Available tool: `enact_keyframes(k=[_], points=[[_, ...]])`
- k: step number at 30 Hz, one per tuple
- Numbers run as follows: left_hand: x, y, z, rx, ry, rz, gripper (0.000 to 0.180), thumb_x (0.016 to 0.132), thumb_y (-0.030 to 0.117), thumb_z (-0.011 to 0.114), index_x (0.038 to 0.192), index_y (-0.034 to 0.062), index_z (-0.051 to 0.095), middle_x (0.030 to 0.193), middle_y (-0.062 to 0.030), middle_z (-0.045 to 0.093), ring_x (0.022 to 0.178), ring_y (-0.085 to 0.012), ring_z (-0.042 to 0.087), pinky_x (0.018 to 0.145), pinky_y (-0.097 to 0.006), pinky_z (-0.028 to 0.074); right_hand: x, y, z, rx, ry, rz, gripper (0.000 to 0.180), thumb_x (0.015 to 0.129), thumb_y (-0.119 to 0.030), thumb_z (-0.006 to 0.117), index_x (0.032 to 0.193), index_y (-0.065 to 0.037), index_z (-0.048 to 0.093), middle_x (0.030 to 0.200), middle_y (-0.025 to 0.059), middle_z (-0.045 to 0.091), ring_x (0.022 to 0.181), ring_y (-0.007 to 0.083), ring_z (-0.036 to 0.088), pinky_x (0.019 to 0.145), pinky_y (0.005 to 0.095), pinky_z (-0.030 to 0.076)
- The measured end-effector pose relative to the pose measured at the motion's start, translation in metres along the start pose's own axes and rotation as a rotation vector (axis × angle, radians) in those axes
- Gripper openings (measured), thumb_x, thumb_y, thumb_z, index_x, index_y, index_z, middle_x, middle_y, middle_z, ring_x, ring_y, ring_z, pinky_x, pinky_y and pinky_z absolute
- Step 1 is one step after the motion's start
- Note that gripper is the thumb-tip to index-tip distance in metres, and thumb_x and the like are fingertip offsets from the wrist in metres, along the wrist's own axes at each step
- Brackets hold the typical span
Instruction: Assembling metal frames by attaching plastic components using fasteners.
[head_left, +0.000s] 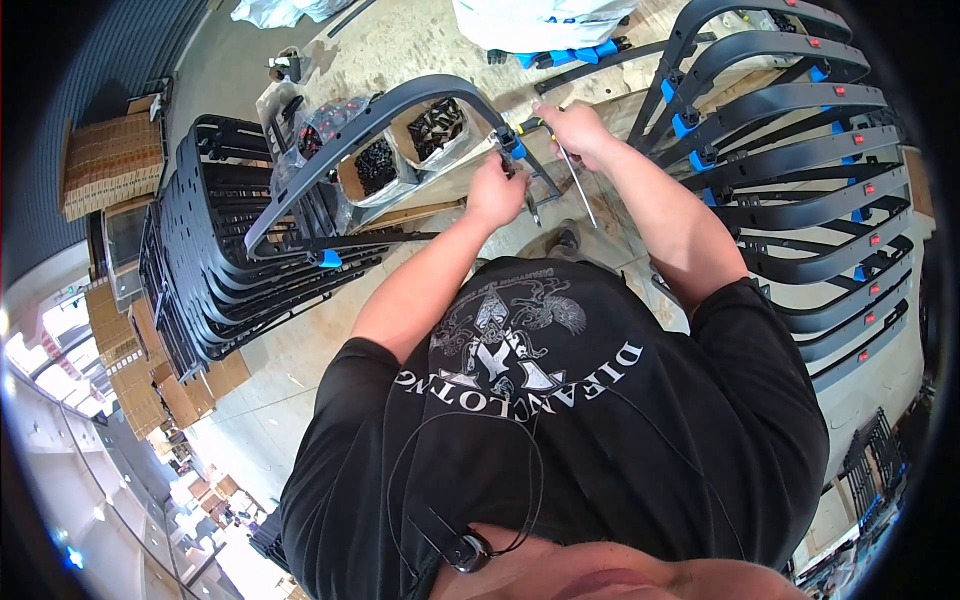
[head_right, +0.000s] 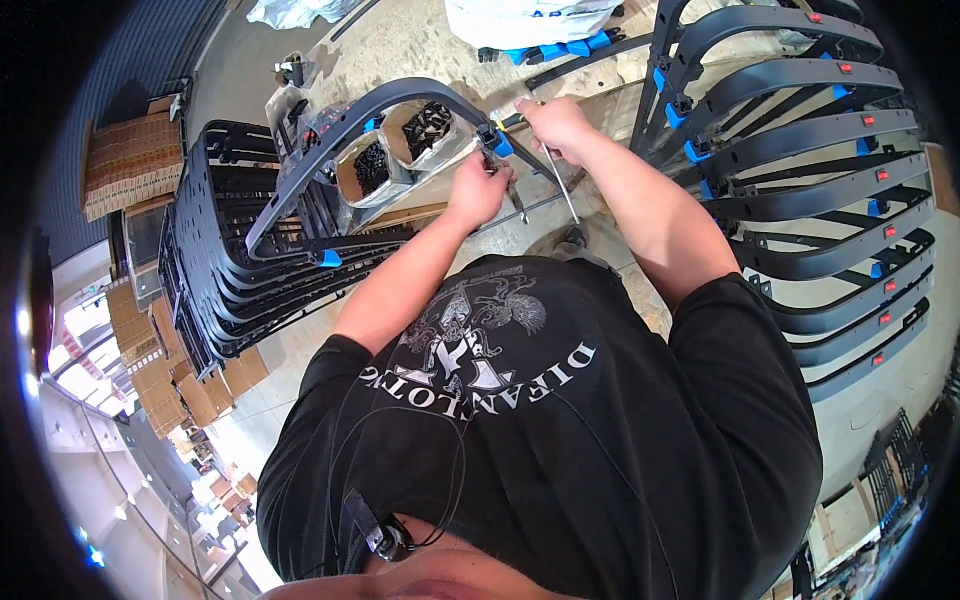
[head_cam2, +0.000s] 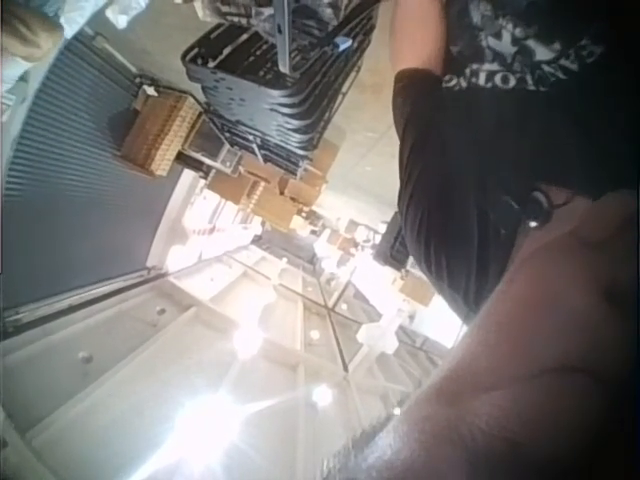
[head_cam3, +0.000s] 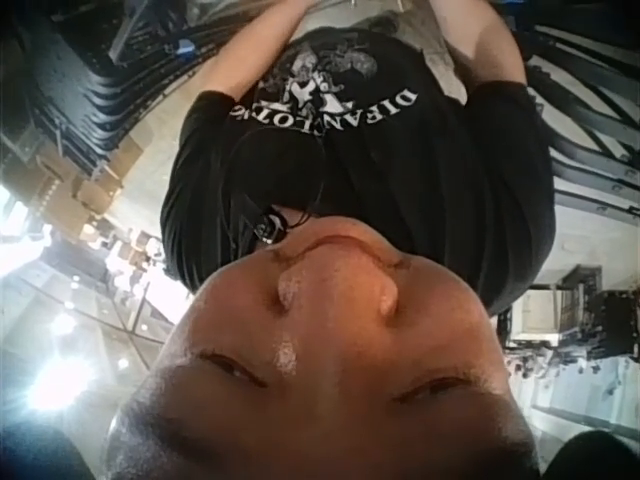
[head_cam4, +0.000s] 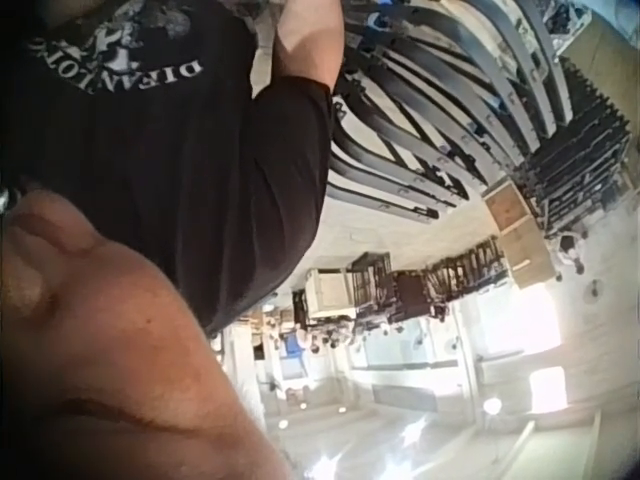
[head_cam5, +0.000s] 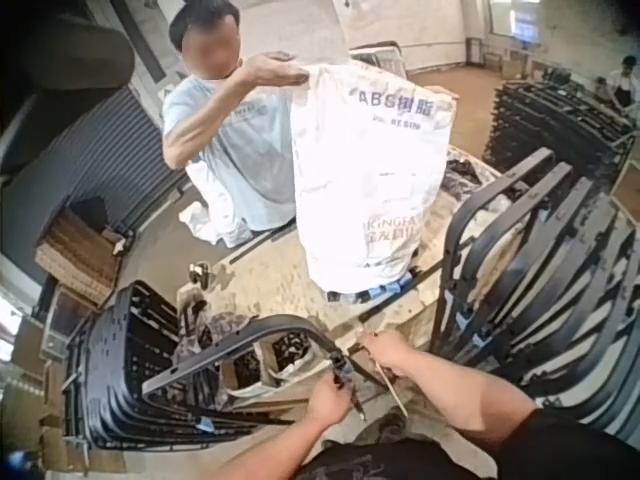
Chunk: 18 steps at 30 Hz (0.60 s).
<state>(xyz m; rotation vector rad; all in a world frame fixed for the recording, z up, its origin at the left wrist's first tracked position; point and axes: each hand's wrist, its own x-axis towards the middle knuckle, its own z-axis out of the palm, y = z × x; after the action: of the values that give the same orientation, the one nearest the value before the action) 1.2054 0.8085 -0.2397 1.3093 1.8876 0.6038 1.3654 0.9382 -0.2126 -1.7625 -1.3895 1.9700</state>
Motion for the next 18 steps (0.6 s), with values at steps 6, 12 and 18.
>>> enact_keyframes(k=[6, 12, 18], points=[[0.021, 0.020, -0.026, -0.256, -0.253, -0.233, 0.033, 0.088, 0.028, 0.067, 0.099, -0.0028, 0.062, 0.077, -0.0136, 0.067, 0.072, -0.0236, 0.069, 0.062, -0.037, 0.053, 0.048, 0.042, -0.003, 0.060, 0.093, -0.293, 0.051, 0.097, -0.050, 0.063, 0.084, -0.001, 0.066, 0.069, 0.0112, 0.064, 0.051, 0.0185, 0.055, 0.047, 0.0349, 0.040], [0.004, -0.001, -0.016, -0.469, -0.269, -0.144, 0.030, 0.094, 0.025, 0.062, 0.102, -0.0042, 0.058, 0.083, -0.0118, 0.068, 0.071, -0.0260, 0.071, 0.061, -0.037, 0.053, 0.004, 0.000, -0.002, -0.009, -0.040, -0.001, 0.050, 0.097, -0.047, 0.062, 0.094, 0.002, 0.070, 0.085, 0.0114, 0.070, 0.064, 0.0183, 0.060, 0.068, 0.0349, 0.048], [0.015, 0.036, -0.036, -0.806, -0.426, -0.424, 0.026, 0.091, 0.021, 0.066, 0.100, -0.0031, 0.061, 0.078, -0.0139, 0.070, 0.065, -0.0244, 0.069, 0.060, -0.038, 0.055, 0.021, 0.020, -0.001, 0.140, -0.003, -0.122, 0.050, 0.098, -0.043, 0.060, 0.108, 0.006, 0.067, 0.085, 0.0160, 0.070, 0.072, 0.0216, 0.065, 0.067, 0.0357, 0.050]])
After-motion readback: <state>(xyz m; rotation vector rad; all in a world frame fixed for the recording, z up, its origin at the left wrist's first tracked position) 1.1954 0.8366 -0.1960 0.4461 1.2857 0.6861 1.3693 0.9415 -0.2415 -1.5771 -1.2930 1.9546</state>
